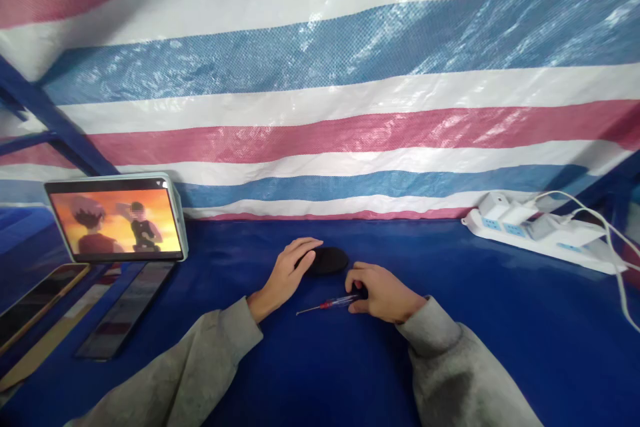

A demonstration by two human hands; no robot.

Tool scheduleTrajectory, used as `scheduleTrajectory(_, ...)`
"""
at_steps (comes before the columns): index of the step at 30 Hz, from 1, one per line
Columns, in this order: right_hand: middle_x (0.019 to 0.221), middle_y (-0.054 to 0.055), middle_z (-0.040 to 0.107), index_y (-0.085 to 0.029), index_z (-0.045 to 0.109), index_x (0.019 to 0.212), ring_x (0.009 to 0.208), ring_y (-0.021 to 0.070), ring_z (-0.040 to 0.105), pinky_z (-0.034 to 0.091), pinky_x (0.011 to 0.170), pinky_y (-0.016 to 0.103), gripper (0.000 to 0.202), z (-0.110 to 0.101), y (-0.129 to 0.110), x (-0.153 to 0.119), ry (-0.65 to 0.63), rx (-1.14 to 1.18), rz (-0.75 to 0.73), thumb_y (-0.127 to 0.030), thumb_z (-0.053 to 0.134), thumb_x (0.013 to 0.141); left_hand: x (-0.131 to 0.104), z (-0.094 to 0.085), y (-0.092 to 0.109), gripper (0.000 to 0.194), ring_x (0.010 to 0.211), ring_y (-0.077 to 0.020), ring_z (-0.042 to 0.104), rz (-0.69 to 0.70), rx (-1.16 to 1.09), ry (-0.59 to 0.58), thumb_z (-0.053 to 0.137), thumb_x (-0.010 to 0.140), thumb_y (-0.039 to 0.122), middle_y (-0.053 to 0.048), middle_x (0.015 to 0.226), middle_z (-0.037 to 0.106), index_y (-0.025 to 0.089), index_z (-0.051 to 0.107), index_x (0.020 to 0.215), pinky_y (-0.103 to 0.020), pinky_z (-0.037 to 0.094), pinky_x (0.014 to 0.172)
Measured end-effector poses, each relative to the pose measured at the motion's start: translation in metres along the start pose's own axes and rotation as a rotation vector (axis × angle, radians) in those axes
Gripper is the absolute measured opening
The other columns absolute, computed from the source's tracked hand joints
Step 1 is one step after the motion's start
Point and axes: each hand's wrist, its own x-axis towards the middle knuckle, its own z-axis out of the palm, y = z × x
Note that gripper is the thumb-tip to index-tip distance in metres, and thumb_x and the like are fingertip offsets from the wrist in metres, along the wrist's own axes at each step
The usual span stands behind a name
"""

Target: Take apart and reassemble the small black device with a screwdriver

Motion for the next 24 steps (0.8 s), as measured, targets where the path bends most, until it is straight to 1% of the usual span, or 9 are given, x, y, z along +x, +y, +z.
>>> scheduleTrajectory(2, 0.086, 0.001, 0.061, -0.021, 0.069, 0.081, 0.073, 0.0136, 0.058, 0.045, 0.067, 0.025, 0.012, 0.001, -0.001, 0.001, -0.01, 0.034, -0.003, -0.023, 0.076, 0.072, 0.001, 0.0, -0.001, 0.034, 0.117, -0.021, 0.059, -0.022, -0.087, 0.072, 0.039, 0.106, 0.037, -0.004, 0.123, 0.065, 0.025, 0.067, 0.12, -0.037, 0.041, 0.106)
scheduleTrajectory(4, 0.087, 0.003, 0.063, -0.02, 0.069, 0.083, 0.074, 0.0139, 0.059, 0.046, 0.068, 0.026, 0.008, 0.0, -0.001, 0.001, 0.015, 0.096, -0.029, -0.026, 0.072, 0.077, 0.002, 0.0, -0.002, 0.036, 0.112, -0.0208, 0.061, -0.033, -0.174, 0.154, 0.038, 0.106, 0.038, -0.005, 0.117, 0.068, 0.023, 0.069, 0.114, -0.035, 0.043, 0.103)
scheduleTrajectory(6, 0.085, 0.002, 0.065, -0.021, 0.069, 0.085, 0.072, 0.0141, 0.059, 0.046, 0.068, 0.027, 0.013, -0.001, -0.002, 0.0, 0.049, 0.156, -0.054, -0.033, 0.068, 0.083, 0.002, 0.0, -0.004, 0.038, 0.107, -0.0206, 0.064, -0.052, -0.244, 0.221, 0.038, 0.106, 0.039, -0.005, 0.11, 0.07, 0.021, 0.071, 0.108, -0.033, 0.045, 0.099)
scheduleTrajectory(9, 0.077, 0.001, 0.068, -0.021, 0.069, 0.086, 0.065, 0.0136, 0.059, 0.046, 0.064, 0.026, 0.022, -0.003, -0.005, -0.002, 0.115, 0.212, -0.053, -0.042, 0.062, 0.088, 0.002, 0.001, -0.006, 0.041, 0.101, -0.0204, 0.065, -0.095, -0.304, 0.265, 0.037, 0.106, 0.041, -0.005, 0.102, 0.071, 0.019, 0.072, 0.101, -0.032, 0.047, 0.095)
scheduleTrajectory(12, 0.071, 0.0, 0.069, -0.022, 0.07, 0.084, 0.059, 0.0127, 0.058, 0.046, 0.059, 0.025, 0.026, -0.003, -0.009, -0.003, 0.283, 0.232, -0.062, -0.045, 0.061, 0.088, 0.002, 0.003, -0.009, 0.041, 0.096, -0.0198, 0.066, -0.121, -0.326, 0.292, 0.039, 0.105, 0.042, -0.005, 0.097, 0.071, 0.018, 0.072, 0.099, -0.031, 0.047, 0.092)
scheduleTrajectory(16, 0.073, 0.001, 0.072, -0.022, 0.073, 0.087, 0.055, 0.0123, 0.06, 0.049, 0.054, 0.025, 0.026, 0.003, -0.014, -0.003, 0.644, 0.292, -0.045, -0.046, 0.065, 0.086, 0.001, 0.002, -0.007, 0.039, 0.091, -0.0188, 0.066, -0.094, -0.312, 0.297, 0.042, 0.105, 0.04, -0.004, 0.093, 0.071, 0.018, 0.072, 0.097, -0.03, 0.047, 0.089)
scheduleTrajectory(18, 0.074, 0.002, 0.073, -0.021, 0.073, 0.088, 0.052, 0.0121, 0.06, 0.051, 0.054, 0.026, 0.026, 0.008, -0.013, -0.002, 0.785, 0.312, -0.009, -0.046, 0.067, 0.085, 0.001, 0.001, -0.005, 0.037, 0.09, -0.0188, 0.066, -0.069, -0.29, 0.277, 0.044, 0.104, 0.04, -0.004, 0.093, 0.071, 0.018, 0.073, 0.096, -0.029, 0.048, 0.088)
scheduleTrajectory(21, 0.077, 0.003, 0.074, -0.02, 0.073, 0.09, 0.054, 0.0125, 0.062, 0.054, 0.055, 0.026, 0.026, 0.014, -0.012, 0.0, 0.9, 0.336, 0.039, -0.045, 0.067, 0.085, 0.0, -0.001, -0.004, 0.031, 0.093, -0.0194, 0.067, -0.042, -0.245, 0.245, 0.05, 0.101, 0.039, -0.005, 0.097, 0.072, 0.02, 0.074, 0.099, -0.031, 0.048, 0.089)
scheduleTrajectory(24, 0.077, 0.003, 0.074, -0.02, 0.073, 0.092, 0.055, 0.013, 0.063, 0.054, 0.053, 0.026, 0.025, 0.016, -0.011, 0.0, 0.945, 0.37, 0.052, -0.044, 0.068, 0.085, 0.0, 0.001, -0.006, 0.023, 0.097, -0.0204, 0.068, -0.021, -0.199, 0.235, 0.059, 0.097, 0.037, -0.004, 0.103, 0.073, 0.023, 0.075, 0.105, -0.033, 0.049, 0.092)
